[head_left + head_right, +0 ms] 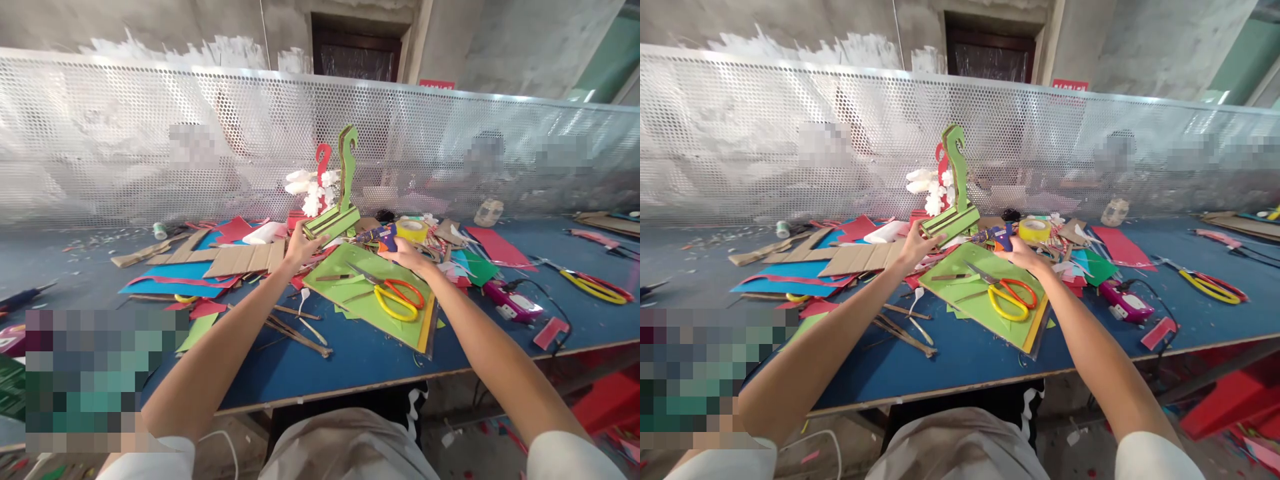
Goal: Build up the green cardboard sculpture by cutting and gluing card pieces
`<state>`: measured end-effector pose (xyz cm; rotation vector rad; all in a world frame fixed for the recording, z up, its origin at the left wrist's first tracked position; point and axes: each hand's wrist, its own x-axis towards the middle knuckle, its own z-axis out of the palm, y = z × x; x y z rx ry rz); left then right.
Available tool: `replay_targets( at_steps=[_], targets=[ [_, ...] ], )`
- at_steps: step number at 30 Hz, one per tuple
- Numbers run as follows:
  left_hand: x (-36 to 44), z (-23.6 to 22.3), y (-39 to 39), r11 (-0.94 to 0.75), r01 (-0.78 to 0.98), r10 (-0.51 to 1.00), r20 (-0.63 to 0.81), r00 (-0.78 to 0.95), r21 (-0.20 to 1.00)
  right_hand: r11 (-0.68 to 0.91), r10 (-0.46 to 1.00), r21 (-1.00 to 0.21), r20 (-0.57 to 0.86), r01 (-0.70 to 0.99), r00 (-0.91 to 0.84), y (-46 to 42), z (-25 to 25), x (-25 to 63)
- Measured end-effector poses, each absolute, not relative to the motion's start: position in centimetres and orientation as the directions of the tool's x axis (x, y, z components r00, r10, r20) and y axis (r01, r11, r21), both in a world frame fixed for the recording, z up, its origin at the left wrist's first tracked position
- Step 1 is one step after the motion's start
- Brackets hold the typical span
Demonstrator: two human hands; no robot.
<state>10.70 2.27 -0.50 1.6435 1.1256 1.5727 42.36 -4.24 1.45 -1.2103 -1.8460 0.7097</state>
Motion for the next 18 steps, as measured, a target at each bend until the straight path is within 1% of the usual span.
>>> replay_targets(
  at_steps=[2, 4, 7, 10, 13, 14, 16, 18],
  targets=[
    [10.4, -0.2, 2.2, -0.429, 0.165, 0.896, 0.442, -0.051, 0.888, 0.359, 0.932, -0.705, 0.307, 0.612, -0.194, -3.8, 1.4, 42.9],
    [10.2, -0.1, 2.1, -0.412, 0.167, 0.905, 0.423, -0.039, 0.896, 0.332, 0.939, -0.588, 0.279, 0.737, -0.2, -3.6, 1.5, 43.2],
    [10.0, -0.3, 2.3, -0.448, 0.185, 0.887, 0.461, -0.03, 0.875, 0.274, 0.956, -0.376, 0.21, 0.885, -0.207, -3.6, 1.9, 43.1],
    [9.9, -0.8, 2.7, -0.481, 0.193, 0.871, 0.492, -0.007, 0.855, 0.195, 0.979, -0.199, 0.106, 0.96, -0.176, -4.1, 2.4, 42.5],
    [9.7, -1.1, 3.1, -0.505, 0.211, 0.859, 0.512, 0.025, 0.837, 0.14, 0.99, -0.116, 0.046, 0.983, -0.136, -4.5, 2.6, 41.8],
    [9.6, -1.2, 3.2, -0.513, 0.22, 0.854, 0.519, 0.034, 0.83, 0.134, 0.99, -0.099, 0.064, 0.986, -0.128, -4.7, 2.7, 41.6],
    [9.6, -1.4, 3.3, -0.532, 0.236, 0.842, 0.537, 0.049, 0.813, 0.167, 0.974, -0.082, 0.172, 0.983, -0.151, -5.1, 2.8, 41.1],
    [9.6, -1.5, 3.3, -0.552, 0.253, 0.828, 0.558, 0.055, 0.795, 0.295, 0.914, -0.094, 0.318, 0.951, -0.252, -5.6, 2.9, 40.0]
  ],
)
